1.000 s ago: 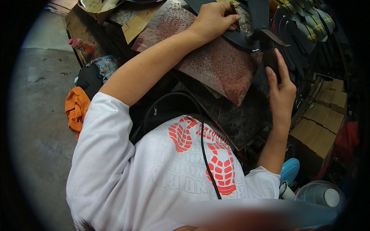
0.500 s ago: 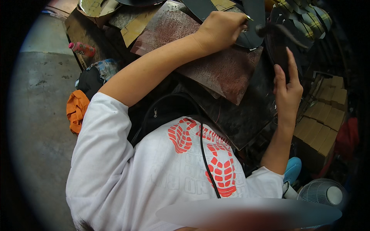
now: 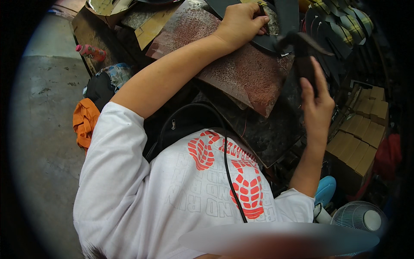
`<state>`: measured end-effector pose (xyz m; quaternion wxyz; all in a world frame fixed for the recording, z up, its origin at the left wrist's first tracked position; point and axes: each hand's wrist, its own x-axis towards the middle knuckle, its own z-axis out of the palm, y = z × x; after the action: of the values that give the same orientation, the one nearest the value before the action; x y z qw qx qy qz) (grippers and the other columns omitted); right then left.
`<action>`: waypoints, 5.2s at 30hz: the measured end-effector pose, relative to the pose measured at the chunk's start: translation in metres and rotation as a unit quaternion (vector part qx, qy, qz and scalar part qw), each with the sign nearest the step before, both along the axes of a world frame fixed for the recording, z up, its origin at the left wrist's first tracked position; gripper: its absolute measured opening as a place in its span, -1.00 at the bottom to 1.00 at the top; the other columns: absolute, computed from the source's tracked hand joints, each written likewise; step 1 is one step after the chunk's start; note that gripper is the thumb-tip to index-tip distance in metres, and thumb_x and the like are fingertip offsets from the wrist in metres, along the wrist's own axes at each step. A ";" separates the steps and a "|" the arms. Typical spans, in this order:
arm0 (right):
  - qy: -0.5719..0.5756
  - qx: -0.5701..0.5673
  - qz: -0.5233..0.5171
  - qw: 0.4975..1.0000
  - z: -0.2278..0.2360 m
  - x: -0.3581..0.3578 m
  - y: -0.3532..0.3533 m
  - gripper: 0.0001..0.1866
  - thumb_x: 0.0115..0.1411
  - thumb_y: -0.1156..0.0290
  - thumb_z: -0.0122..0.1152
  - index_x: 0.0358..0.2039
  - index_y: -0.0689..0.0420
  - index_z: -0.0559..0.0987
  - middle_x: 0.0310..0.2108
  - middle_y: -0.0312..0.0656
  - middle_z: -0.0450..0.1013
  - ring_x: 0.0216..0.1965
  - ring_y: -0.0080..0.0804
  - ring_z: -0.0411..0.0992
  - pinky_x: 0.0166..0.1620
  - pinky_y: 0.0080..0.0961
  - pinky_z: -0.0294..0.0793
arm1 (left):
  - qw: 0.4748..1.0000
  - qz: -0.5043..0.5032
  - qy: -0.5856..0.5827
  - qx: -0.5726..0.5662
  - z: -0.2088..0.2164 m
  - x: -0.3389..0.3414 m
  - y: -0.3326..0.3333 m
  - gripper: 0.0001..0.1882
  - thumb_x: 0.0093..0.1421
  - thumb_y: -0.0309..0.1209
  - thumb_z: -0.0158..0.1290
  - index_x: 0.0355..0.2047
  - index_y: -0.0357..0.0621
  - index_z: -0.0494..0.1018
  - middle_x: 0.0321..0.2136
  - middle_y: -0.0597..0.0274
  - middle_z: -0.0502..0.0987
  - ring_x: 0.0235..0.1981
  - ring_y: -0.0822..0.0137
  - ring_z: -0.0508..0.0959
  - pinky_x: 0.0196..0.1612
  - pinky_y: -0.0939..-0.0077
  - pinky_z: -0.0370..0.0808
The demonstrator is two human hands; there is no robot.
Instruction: The person repeatedly hammers a black shoe sole or heel piece on a workbench using a small hammer. They adjust the piece between strikes and continue hammering the same area.
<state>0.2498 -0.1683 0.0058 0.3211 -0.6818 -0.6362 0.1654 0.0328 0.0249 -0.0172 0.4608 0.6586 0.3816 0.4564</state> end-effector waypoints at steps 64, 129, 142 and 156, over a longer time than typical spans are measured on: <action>-0.075 0.027 -0.027 0.996 0.036 -0.027 0.008 -0.53 0.37 0.17 0.17 0.26 -0.10 0.41 -0.15 -0.09 0.61 -0.53 -0.50 0.46 -0.30 -0.43 0.52 | 0.909 0.012 0.101 0.404 -0.013 0.022 0.005 -0.84 0.21 -0.38 0.15 -0.27 -0.20 0.57 -0.44 0.04 0.61 -0.37 0.05 0.64 -0.26 0.25 0.57; 0.112 0.356 -0.030 0.927 0.113 -0.024 -0.018 -0.36 0.39 -0.18 -0.11 -0.18 0.25 0.53 -0.50 -0.14 0.46 -0.59 -0.46 0.42 -0.50 -0.65 0.38 | 0.903 -0.023 0.132 0.409 0.004 0.019 -0.022 -0.88 0.18 -0.43 0.13 -0.31 -0.21 0.54 -0.45 0.05 0.60 -0.36 0.02 0.64 -0.28 0.24 0.59; -0.092 0.014 -0.057 0.994 0.011 -0.036 -0.009 -0.42 0.37 0.21 0.17 0.38 -0.25 0.30 -0.31 0.04 0.60 -0.39 -0.02 0.62 -0.34 -0.19 0.53 | 0.984 0.001 0.036 0.177 -0.007 0.019 -0.011 -0.79 0.19 -0.38 0.23 -0.29 -0.31 0.59 -0.49 0.04 0.65 -0.48 0.23 0.69 -0.39 0.43 0.61; -0.115 -0.014 -0.061 0.991 0.012 -0.042 -0.006 -0.44 0.39 0.19 0.12 0.38 -0.27 0.28 -0.46 0.08 0.56 -0.37 0.07 0.60 -0.34 -0.11 0.50 | 0.966 0.027 0.036 0.254 -0.012 0.020 -0.006 -0.79 0.22 -0.32 0.19 -0.36 -0.24 0.53 -0.52 0.00 0.58 -0.44 -0.04 0.63 -0.36 0.24 0.55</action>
<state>0.2081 -0.1745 0.0183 0.2458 -0.7384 -0.6235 0.0750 0.0528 0.0186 -0.0290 0.2516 0.7597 0.2873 0.5263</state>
